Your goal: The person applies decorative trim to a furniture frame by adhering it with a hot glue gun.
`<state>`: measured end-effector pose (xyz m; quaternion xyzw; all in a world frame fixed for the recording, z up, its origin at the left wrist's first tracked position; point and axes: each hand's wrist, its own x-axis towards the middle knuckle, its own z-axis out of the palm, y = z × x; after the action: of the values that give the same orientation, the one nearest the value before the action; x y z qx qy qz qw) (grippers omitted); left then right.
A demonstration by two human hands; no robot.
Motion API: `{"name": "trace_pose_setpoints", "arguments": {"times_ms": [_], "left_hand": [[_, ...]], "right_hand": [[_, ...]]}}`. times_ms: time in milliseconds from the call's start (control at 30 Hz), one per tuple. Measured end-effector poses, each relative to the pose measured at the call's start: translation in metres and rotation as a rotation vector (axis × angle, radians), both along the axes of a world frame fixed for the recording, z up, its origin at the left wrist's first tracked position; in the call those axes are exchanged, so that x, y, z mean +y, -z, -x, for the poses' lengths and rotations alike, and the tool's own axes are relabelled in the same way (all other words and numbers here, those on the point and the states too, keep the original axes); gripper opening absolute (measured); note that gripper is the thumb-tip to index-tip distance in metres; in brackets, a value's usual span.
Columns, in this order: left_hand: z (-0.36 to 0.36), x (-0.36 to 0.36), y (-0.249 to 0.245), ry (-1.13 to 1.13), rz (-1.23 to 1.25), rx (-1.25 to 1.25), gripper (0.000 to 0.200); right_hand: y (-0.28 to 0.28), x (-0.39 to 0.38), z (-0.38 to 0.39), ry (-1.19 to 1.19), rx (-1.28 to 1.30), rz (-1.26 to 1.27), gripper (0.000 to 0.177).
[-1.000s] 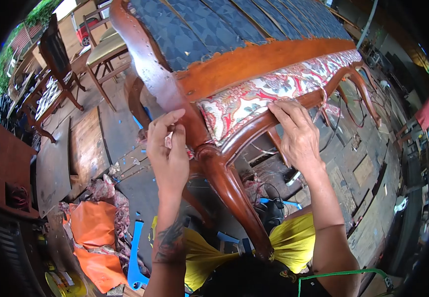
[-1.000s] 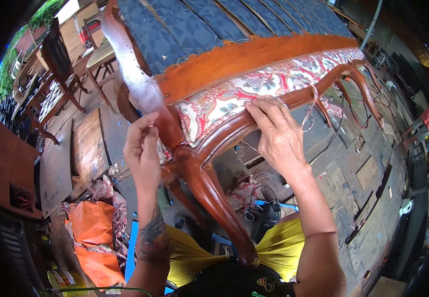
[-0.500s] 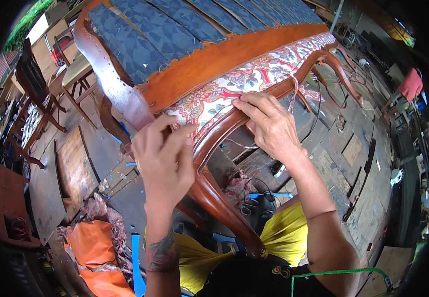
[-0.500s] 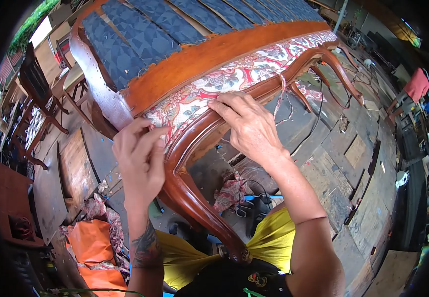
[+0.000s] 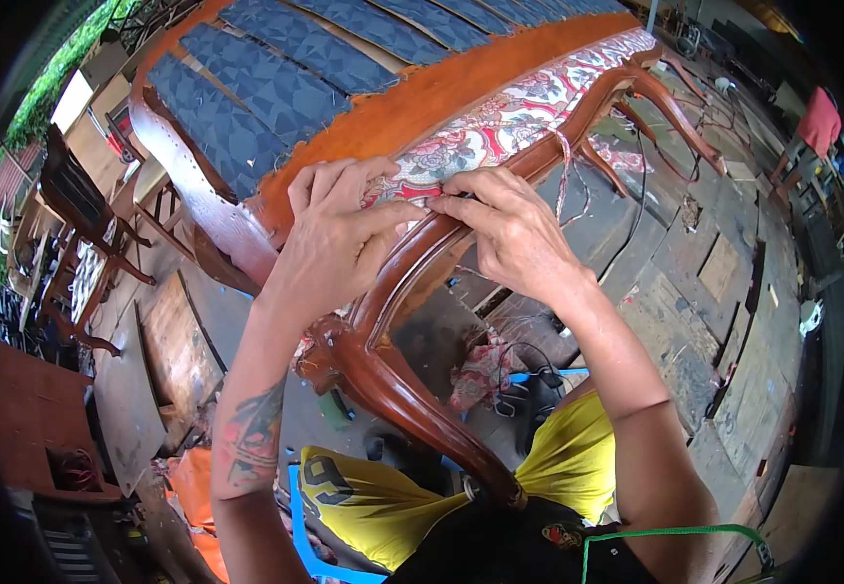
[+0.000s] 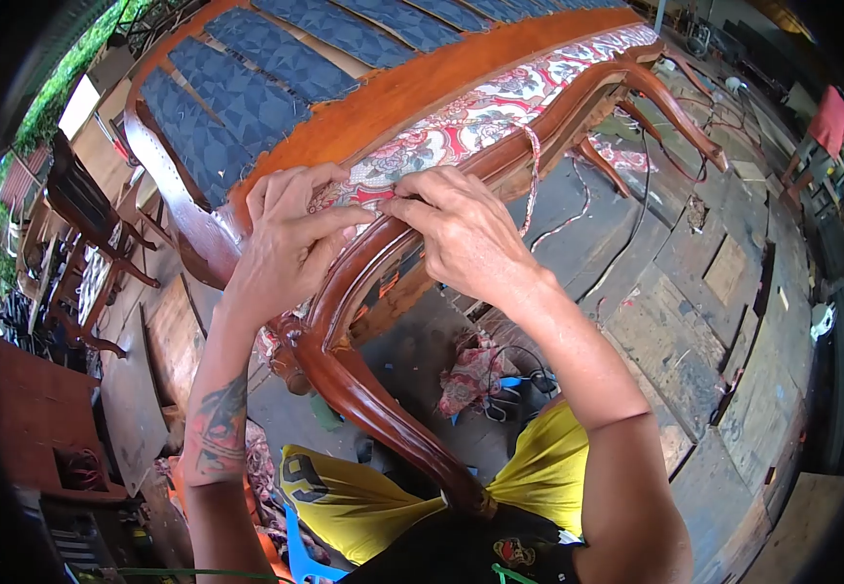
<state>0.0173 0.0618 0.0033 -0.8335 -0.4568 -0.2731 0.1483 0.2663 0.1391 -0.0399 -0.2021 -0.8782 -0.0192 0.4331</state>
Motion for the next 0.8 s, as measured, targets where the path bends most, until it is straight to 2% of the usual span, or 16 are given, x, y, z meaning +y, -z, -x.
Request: {"name": "trace_pose_setpoints", "arguments": {"times_ms": [267,500,800], "left_hand": [[0.002,0.017,-0.009,0.032,0.105,0.006,0.025],[-0.001,0.023,-0.021,0.041,0.125,0.153,0.034],[-0.003,0.023,-0.026,0.052,0.081,0.211,0.037]], "right_hand": [[0.0,0.018,-0.005,-0.152,0.112,0.155,0.032],[-0.001,0.019,-0.007,-0.149,0.146,0.178,0.03],[-0.009,0.025,-0.016,-0.199,0.131,0.215,0.026]]}}
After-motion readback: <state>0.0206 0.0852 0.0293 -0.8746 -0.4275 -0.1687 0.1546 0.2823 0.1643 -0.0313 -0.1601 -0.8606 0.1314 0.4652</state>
